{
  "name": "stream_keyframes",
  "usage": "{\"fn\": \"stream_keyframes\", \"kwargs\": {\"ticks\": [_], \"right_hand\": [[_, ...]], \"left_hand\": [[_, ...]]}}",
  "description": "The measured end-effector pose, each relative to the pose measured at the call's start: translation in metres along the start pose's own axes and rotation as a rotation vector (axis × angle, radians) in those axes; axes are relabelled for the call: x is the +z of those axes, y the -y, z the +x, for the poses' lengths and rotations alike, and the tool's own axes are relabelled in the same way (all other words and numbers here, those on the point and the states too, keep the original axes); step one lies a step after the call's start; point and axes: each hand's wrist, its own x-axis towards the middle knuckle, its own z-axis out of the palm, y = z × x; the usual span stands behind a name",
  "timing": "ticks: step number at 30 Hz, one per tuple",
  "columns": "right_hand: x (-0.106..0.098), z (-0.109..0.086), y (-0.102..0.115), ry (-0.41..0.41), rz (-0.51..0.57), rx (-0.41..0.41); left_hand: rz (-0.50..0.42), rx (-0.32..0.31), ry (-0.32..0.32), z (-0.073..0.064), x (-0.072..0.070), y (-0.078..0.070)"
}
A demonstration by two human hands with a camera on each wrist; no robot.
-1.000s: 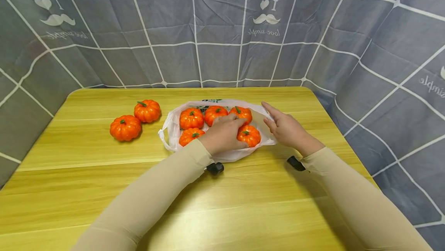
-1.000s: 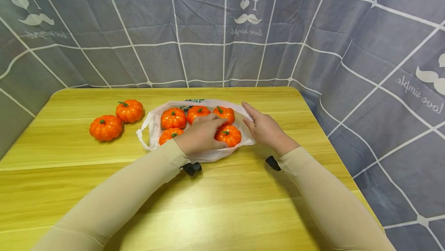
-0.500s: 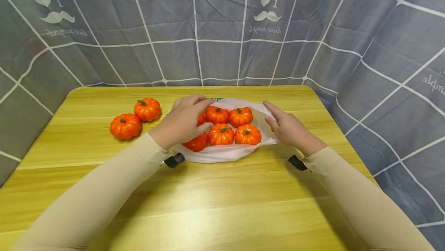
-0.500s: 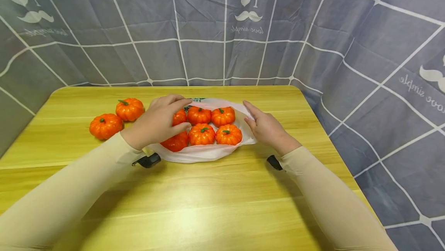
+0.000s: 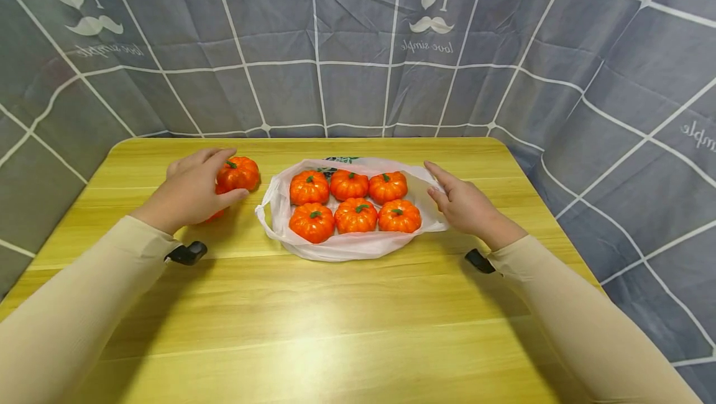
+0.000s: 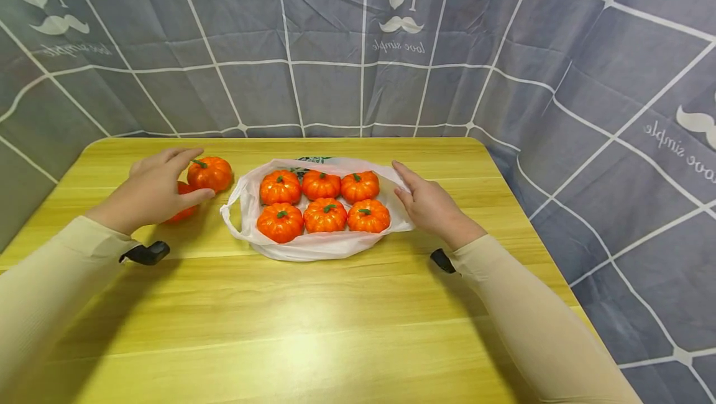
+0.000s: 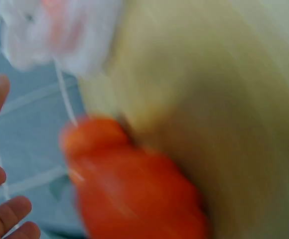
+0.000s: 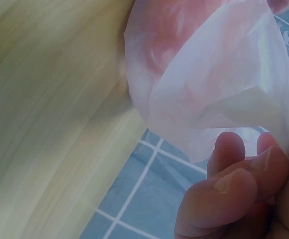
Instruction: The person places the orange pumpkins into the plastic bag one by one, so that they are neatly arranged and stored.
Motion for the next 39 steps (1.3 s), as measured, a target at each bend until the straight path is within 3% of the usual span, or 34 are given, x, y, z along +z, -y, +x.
{"fn": "stream_keyframes", "kwargs": {"ticks": [6, 14, 20, 39], "right_hand": [[-0.001, 0.0, 0.0, 0.003, -0.002, 0.007], [-0.001, 0.0, 0.001, 0.006, 0.002, 0.007], [0.0, 0.0, 0.001, 0.001, 0.004, -0.008], [0.004, -0.001, 0.002, 0.001, 0.003, -0.004]], "left_hand": [[-0.009, -0.055, 0.084, -0.008, 0.003, 0.046], [-0.1, -0.073, 0.188, -0.015, 0.007, 0.074], [-0.152, -0.102, 0.238, -0.02, 0.012, 0.081], [-0.215, -0.126, 0.242, -0.02, 0.015, 0.082]]}}
